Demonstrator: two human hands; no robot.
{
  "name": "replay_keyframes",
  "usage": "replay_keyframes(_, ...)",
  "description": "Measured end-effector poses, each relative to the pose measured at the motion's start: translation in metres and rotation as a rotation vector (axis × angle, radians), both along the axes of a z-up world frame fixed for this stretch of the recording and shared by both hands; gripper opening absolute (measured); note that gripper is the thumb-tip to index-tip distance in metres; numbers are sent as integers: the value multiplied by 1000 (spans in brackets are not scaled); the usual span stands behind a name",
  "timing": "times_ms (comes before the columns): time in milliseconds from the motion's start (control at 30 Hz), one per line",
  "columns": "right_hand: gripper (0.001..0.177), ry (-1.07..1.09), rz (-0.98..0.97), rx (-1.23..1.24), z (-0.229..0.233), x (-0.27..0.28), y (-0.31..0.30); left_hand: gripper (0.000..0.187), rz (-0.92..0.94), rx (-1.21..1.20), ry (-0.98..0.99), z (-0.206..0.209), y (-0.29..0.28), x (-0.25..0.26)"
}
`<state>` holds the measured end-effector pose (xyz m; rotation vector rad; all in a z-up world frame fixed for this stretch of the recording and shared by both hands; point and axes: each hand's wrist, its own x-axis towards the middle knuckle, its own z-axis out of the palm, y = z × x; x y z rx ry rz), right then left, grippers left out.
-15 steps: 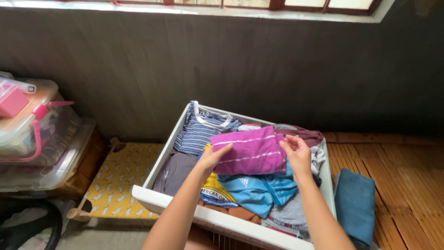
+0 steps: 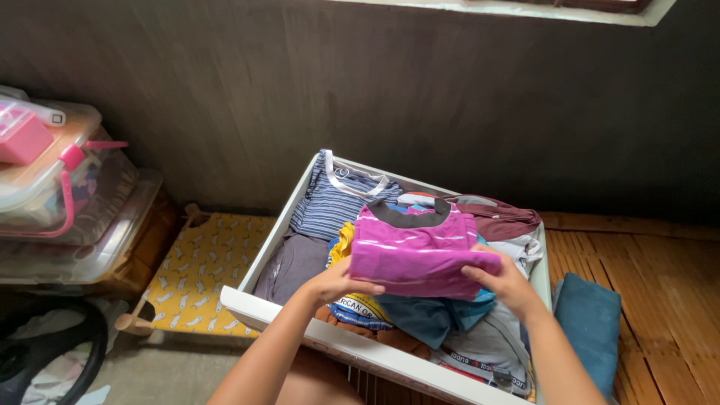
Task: The person folds various garments from a white drawer, including a blue shirt, a striped towel, a dark blue t-shirt, a pink striped shirt, and a yellow t-shirt. Each item is smoothed and folded by hand and placed back into the drawer.
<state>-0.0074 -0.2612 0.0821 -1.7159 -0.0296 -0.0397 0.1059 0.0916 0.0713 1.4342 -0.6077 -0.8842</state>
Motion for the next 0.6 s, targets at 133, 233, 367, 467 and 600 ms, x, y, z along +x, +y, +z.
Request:
replay_keyframes(133, 27, -22, -372, -175, -69, -13, 29, 74, 120, 29, 67, -23, 1, -18)
replay_keyframes(233, 37, 18, -587, -506, -95, -3, 29, 60, 193, -20, 21, -41, -8, -25)
replay_keyframes(367, 34, -105, -598, -666, -70, 4, 28, 54, 275, 68, 106, -63, -8, -23)
replay_keyframes(467, 28, -48, -565, -824, -21, -3, 54, 53, 246, 142, 261, -72, -8, -16)
replay_keyframes(600, 65, -770, -226, -1044, 34, -38, 104, 45, 245, 100, 471, -76, -8, -17)
